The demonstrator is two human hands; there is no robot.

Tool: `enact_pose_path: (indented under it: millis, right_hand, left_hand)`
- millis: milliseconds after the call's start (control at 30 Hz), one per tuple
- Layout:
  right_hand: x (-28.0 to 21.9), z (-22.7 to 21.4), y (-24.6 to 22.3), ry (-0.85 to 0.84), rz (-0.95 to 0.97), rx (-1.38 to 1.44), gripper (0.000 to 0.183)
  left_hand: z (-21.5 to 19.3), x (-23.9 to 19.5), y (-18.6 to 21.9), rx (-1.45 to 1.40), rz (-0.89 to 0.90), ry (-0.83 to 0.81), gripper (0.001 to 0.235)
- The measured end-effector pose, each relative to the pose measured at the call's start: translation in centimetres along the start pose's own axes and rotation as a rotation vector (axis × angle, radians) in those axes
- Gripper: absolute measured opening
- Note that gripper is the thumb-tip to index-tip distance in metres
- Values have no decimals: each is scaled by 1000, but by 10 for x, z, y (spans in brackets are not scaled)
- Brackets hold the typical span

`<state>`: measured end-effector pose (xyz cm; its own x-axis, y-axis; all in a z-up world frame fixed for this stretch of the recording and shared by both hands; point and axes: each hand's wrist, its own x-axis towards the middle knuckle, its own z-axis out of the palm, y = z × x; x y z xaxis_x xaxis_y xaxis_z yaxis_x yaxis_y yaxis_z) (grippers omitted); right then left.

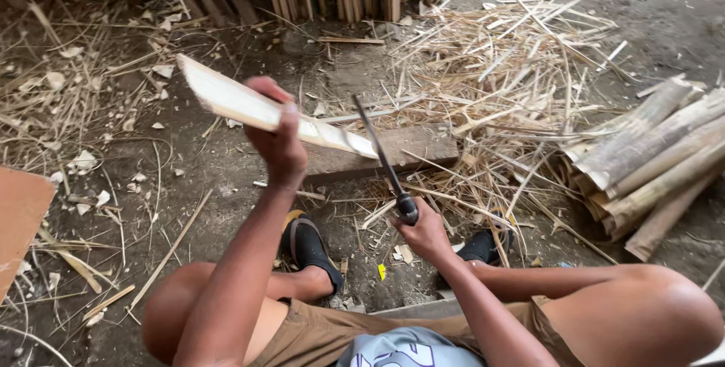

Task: The person sits on the ground and uses a knife to shave and shape a piece of wood. They repeatedly scrape the surface, rotate the wood to work different sides, and place the finished pieces aside.

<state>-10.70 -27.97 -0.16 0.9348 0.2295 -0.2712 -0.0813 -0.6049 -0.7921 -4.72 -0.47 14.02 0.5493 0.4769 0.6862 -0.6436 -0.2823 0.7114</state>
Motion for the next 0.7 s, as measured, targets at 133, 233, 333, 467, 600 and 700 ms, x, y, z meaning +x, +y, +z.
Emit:
enact_pose_path:
  millis: [133, 233, 333, 467, 600, 700]
  right_hand:
    - [-21, -20, -44, -122, 92, -82, 36]
    - [-39, -34, -94, -234, 104, 13, 36]
    - [-63, -40, -121, -120, -324, 120, 33]
    - [-43, -18, -131, -165, -99, 87, 26]
    - [-38, -22, -124, -212, -100, 56, 23]
    - [-51, -31, -117, -195, -329, 95, 27]
  left_hand:
    - [-5, 17, 36, -77, 23, 114, 31]
    - [8, 8, 51, 42, 137, 145, 30]
    - [14, -13, 61, 82, 161, 118, 30]
    - [9, -23, 63, 27, 162, 128, 35]
    - [1, -22, 58, 24, 119, 210, 33]
    - [5, -27, 56, 45, 66, 203, 31]
